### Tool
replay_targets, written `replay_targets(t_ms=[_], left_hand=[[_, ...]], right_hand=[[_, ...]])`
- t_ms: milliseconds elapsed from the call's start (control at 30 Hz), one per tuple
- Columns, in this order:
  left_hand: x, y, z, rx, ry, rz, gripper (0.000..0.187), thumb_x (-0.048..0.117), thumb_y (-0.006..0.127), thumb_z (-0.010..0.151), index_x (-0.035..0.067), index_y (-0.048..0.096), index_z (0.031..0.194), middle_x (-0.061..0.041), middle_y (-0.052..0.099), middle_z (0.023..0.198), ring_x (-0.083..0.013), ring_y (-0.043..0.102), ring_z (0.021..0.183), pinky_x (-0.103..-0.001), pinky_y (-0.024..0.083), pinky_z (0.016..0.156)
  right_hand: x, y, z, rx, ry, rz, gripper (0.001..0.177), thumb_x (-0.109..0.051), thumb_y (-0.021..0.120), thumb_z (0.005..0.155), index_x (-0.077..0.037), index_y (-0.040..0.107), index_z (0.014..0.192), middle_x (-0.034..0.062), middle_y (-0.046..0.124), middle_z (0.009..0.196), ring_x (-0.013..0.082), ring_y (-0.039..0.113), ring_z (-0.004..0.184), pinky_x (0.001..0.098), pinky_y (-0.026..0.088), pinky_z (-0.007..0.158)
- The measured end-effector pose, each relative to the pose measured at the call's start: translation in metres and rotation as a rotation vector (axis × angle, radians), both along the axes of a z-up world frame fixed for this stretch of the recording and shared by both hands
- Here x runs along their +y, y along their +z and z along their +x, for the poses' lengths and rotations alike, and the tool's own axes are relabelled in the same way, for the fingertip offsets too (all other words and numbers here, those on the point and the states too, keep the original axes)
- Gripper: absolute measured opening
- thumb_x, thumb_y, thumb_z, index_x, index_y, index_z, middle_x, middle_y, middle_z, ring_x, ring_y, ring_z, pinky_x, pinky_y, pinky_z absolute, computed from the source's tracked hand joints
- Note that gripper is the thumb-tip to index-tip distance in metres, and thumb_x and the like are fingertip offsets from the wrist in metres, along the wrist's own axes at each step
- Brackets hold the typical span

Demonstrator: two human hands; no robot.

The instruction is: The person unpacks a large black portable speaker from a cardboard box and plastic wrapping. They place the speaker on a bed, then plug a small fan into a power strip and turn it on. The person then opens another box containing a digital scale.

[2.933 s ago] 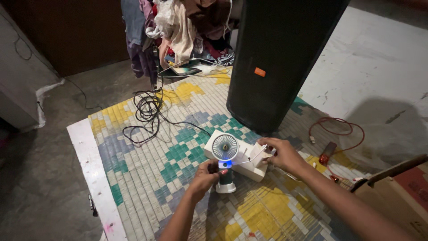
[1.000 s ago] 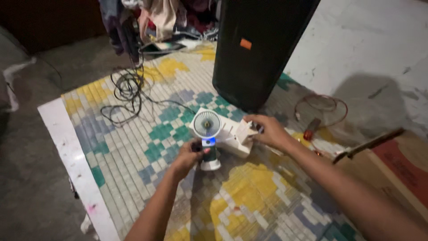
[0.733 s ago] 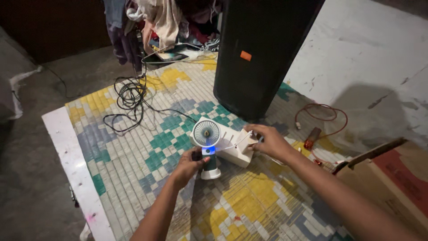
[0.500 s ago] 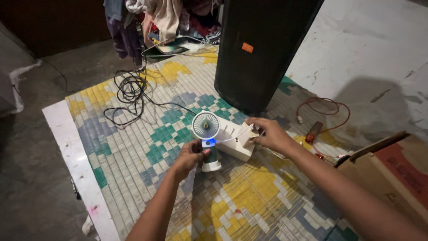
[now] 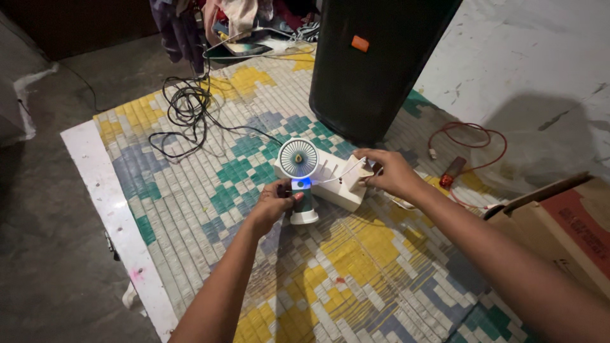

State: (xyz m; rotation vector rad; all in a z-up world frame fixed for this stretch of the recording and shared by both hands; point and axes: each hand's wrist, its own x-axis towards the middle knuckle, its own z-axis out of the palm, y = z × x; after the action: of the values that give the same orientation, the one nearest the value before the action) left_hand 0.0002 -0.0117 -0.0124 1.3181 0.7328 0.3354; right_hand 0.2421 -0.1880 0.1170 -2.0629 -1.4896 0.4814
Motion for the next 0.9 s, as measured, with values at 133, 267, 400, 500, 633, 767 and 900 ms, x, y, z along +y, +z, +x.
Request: replay_targets(t_ms=[133,267,400,500,633,767,900], left_hand=[[0.002,-0.001,0.001,-0.035,-0.009,-0.022,0.042,-0.003,0.068,0.084,0.009,0.068,0.125,0.000,0.074,0.107,-0.0099,0.066,0.088,-0.026,0.054,0.072],[-0.001,-0.003,-0.001,-0.065,-0.034,0.013,0.038,0.005,0.076,0.087,0.004,0.070,0.125,-0.004,0.073,0.105,-0.0123,0.062,0.088,-0.028,0.050,0.070],[0.000,0.000,0.001,0.017,-0.003,-0.002,0.041,0.009,0.076,0.087,0.008,0.068,0.127,-0.003,0.075,0.108,-0.0112,0.065,0.089,-0.027,0.053,0.072],[0.000,-0.001,0.001,0.008,-0.002,-0.023,0.041,0.007,0.076,0.087,0.007,0.068,0.127,-0.005,0.075,0.108,-0.0130,0.063,0.086,-0.029,0.049,0.069],[0.000,-0.003,-0.001,-0.048,-0.018,-0.018,0.043,0.002,0.071,0.085,0.007,0.068,0.128,-0.004,0.075,0.110,-0.0117,0.068,0.091,-0.027,0.055,0.073],[-0.001,0.001,-0.002,-0.001,-0.019,-0.022,0.040,0.004,0.072,0.087,0.007,0.068,0.127,-0.004,0.075,0.109,-0.0130,0.066,0.088,-0.029,0.053,0.071],[-0.003,0.010,-0.003,0.012,-0.030,-0.013,0.039,0.007,0.074,0.088,0.008,0.068,0.126,-0.007,0.074,0.107,-0.0149,0.064,0.086,-0.030,0.051,0.069]], right_hand=[[0.003,0.002,-0.001,0.019,-0.016,-0.020,0.069,-0.008,0.084,0.070,-0.016,0.064,0.136,0.0019,0.065,0.141,0.0177,0.067,0.088,0.0335,0.059,0.082],[0.002,0.002,-0.003,0.031,-0.070,-0.073,0.069,-0.011,0.086,0.070,-0.018,0.065,0.136,0.0009,0.068,0.139,0.0192,0.067,0.087,0.0345,0.059,0.082],[0.003,0.006,-0.004,-0.009,-0.005,-0.007,0.070,-0.010,0.088,0.069,-0.015,0.065,0.135,0.0029,0.066,0.140,0.0180,0.067,0.090,0.0345,0.058,0.083],[0.002,0.009,-0.006,0.019,-0.025,-0.028,0.070,-0.010,0.086,0.069,-0.015,0.065,0.135,0.0023,0.066,0.140,0.0193,0.068,0.085,0.0345,0.059,0.080],[0.002,0.010,-0.008,0.010,-0.046,-0.067,0.070,-0.012,0.086,0.070,-0.016,0.064,0.136,0.0028,0.066,0.140,0.0201,0.068,0.085,0.0349,0.059,0.080],[0.003,0.010,-0.006,-0.011,-0.046,-0.078,0.070,-0.014,0.087,0.070,-0.017,0.064,0.136,0.0030,0.064,0.141,0.0192,0.069,0.091,0.0347,0.059,0.083],[0.004,0.010,-0.007,-0.013,-0.008,-0.023,0.067,-0.016,0.087,0.071,-0.015,0.065,0.134,0.0038,0.065,0.142,0.0193,0.070,0.096,0.0354,0.059,0.084]])
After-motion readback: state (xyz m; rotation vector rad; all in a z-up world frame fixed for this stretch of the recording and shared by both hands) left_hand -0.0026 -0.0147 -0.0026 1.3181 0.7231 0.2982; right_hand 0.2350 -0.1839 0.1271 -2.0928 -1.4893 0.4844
